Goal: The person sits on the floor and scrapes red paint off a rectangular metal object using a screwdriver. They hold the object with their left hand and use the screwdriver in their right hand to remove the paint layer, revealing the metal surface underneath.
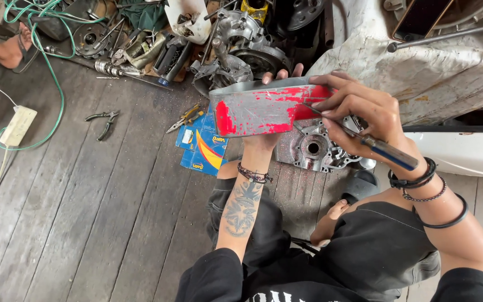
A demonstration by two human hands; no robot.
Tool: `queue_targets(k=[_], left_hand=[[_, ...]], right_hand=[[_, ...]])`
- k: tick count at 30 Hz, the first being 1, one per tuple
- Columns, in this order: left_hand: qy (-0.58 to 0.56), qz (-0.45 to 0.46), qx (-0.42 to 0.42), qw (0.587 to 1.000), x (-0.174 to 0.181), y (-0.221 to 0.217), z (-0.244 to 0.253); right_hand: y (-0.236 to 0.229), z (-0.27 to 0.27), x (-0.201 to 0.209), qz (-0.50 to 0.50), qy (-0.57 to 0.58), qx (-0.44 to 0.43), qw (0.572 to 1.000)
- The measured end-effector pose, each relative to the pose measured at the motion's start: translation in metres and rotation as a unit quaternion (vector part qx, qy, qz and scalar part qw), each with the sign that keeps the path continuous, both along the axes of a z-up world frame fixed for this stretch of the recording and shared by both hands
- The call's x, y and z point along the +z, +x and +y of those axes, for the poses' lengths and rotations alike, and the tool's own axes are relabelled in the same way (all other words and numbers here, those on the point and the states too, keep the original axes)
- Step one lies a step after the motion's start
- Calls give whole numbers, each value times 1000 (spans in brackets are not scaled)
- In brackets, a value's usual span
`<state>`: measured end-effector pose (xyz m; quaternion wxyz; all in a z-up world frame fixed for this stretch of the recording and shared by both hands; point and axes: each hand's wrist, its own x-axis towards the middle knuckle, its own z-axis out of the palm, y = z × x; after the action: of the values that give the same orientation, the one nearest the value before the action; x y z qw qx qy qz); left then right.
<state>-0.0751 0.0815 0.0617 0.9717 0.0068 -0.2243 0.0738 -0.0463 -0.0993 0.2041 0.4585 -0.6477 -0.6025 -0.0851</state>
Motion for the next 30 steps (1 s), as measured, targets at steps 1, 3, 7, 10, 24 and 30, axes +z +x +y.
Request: queue_targets(k=[1,3,7,10,24,30], left_hand=[[1,2,0,1000,-6,2,0],[-15,33,30,999,-19,6,0],[-39,82,76,993,-41,34,11],[-66,125,124,982,-61,40,11],[-22,131,280,951,-120,51,4],[-25,177,280,943,-96,42,7]], right_hand=[[1,1,-1,2,1,0,1000],[1,2,-2,-12,-3,22,1000],[-5,8,-16,-46,-57,3,997],[-2,20,-34,-89,-17,-2,996],[5,22,-54,-81,-59,-22,995],[7,18,-68,-94,-39,-20,995]])
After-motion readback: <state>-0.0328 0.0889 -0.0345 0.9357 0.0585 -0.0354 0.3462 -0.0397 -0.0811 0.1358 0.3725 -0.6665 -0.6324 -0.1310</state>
